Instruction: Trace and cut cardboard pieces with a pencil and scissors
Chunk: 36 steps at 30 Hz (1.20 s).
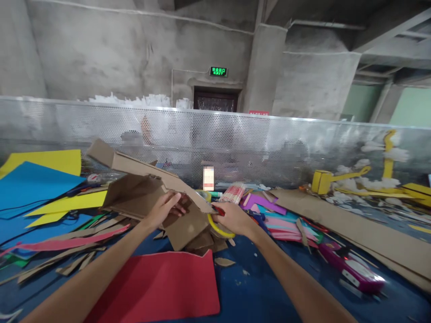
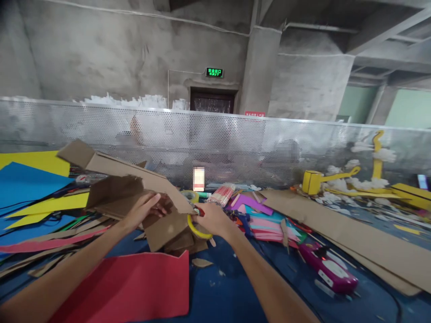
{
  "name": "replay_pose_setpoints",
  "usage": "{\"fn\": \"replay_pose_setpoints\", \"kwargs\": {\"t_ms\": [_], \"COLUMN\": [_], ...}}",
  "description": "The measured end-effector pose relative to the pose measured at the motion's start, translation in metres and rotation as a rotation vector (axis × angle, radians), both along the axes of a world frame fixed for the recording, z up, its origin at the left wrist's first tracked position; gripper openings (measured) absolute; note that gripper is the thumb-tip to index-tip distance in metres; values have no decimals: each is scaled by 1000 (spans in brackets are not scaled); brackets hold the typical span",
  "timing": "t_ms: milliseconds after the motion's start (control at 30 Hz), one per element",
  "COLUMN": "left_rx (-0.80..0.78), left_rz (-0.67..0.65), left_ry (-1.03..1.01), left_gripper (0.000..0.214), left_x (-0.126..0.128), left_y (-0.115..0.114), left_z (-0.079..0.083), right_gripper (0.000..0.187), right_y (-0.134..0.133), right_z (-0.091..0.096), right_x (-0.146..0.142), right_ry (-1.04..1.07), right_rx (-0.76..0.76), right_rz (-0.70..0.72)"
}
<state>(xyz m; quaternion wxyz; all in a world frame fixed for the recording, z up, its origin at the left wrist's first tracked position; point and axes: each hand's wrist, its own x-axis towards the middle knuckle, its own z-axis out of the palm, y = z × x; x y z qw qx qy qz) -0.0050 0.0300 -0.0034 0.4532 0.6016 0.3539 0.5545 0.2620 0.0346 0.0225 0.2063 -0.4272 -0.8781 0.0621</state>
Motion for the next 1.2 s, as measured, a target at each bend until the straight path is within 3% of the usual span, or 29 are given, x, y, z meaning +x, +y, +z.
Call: {"fn": "replay_pose_setpoints", "kwargs": {"t_ms": [133,267,400,533,667,867,1200], "left_rx": [142,132,58,-113,-336,-397,-328], "left_rz": [100,93,-106,-267,-149,110,58], "left_ry": [26,65,55,-137,-344,-501,-476], "left_gripper": [28,19,38,52,48,13,16], "left_x": [-24,-33,-25,-12,-3,11,10], "left_y": [5,10,1,-9,-10,-8,-11], "left_z": [7,1,-2,-4,-6,-9,-11], "right_gripper": [40,52,55,55,51,52,66], "right_y": [12,21,26,26,20,17,21], "right_z": [7,11,8,4,3,-2,-13], "right_x": [30,56,63,60,53,45,41], "right_ry": [73,73,60,45,20,-30,-76], "right_rx": [-17,-47,-63,-25,15,77,209], "right_rz": [76,83,39,44,45,10,-125]}}
